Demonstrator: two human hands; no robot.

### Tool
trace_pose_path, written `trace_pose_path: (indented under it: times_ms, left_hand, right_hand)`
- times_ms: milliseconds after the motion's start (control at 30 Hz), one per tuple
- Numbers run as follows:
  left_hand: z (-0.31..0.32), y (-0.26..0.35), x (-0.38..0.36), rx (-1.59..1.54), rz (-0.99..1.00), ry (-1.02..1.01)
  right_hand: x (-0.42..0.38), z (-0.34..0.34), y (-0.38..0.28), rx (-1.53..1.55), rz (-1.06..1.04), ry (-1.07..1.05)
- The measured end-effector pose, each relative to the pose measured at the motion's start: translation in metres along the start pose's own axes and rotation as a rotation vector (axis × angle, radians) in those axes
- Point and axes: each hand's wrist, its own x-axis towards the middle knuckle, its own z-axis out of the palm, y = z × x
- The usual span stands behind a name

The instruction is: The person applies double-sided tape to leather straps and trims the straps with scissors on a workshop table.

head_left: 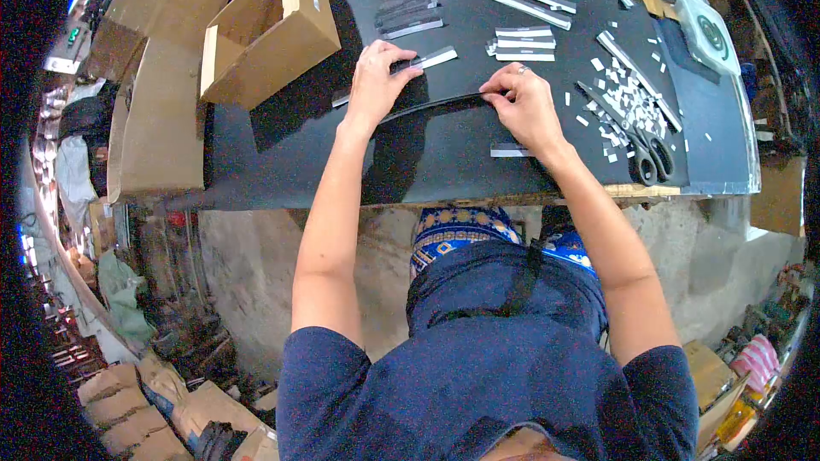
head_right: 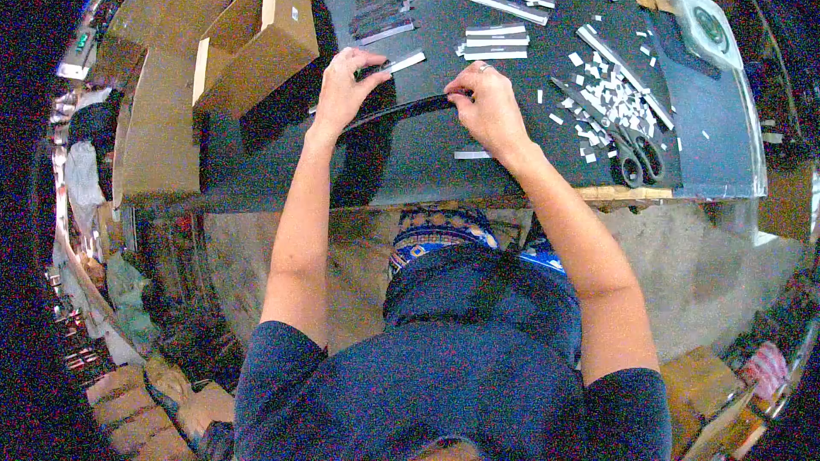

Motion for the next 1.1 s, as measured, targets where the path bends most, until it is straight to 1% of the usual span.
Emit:
trace_pose_path:
  times_ms: [33, 100, 233, 300, 533, 600, 733, 800, 833, 900, 967, 1033, 1100]
  left_hand:
    - [-0.001, 0.001, 0.002, -0.001, 0.004, -0.002]
    - [-0.003, 0.001, 0.004, -0.073, -0.122, -0.066]
    - [-0.005, 0.000, 0.009, -0.103, -0.147, -0.088]
    - [-0.007, -0.002, 0.013, -0.141, -0.199, -0.192]
    - [-0.006, -0.009, 0.021, -0.169, -0.222, -0.272]
    - [-0.007, -0.010, 0.023, -0.164, -0.264, -0.344]
    - [-0.008, -0.004, 0.021, -0.163, -0.218, -0.291]
    - [-0.006, 0.000, 0.018, -0.225, -0.164, -0.223]
    - [-0.006, 0.005, 0.016, -0.226, -0.163, -0.223]
    - [-0.006, 0.015, 0.013, -0.189, -0.175, -0.181]
    - [-0.004, 0.019, 0.010, -0.147, -0.142, -0.148]
    - [-0.002, 0.020, 0.007, -0.094, -0.017, -0.067]
    - [-0.001, 0.021, 0.006, -0.090, -0.019, -0.066]
  right_hand:
    - [0.000, -0.001, 0.001, -0.001, 0.002, 0.004]
    - [0.000, -0.001, 0.004, -0.048, -0.036, -0.015]
    - [0.002, -0.001, 0.003, -0.017, -0.028, -0.017]
    - [0.003, -0.002, 0.002, -0.011, 0.012, -0.038]
    - [0.003, -0.003, 0.000, -0.004, 0.018, -0.038]
    - [0.003, -0.003, 0.001, -0.007, 0.014, -0.039]
    - [0.004, -0.002, 0.004, -0.011, -0.013, -0.030]
    - [0.003, -0.002, 0.004, -0.001, -0.009, -0.031]
    - [0.004, -0.002, 0.004, -0.001, -0.009, -0.030]
    - [0.004, -0.003, 0.005, -0.001, -0.006, -0.042]
    - [0.004, -0.003, 0.004, 0.002, 0.003, -0.046]
    - [0.005, -0.003, 0.003, 0.006, 0.012, -0.050]
    - [0.005, -0.004, 0.003, -0.035, 0.007, -0.055]
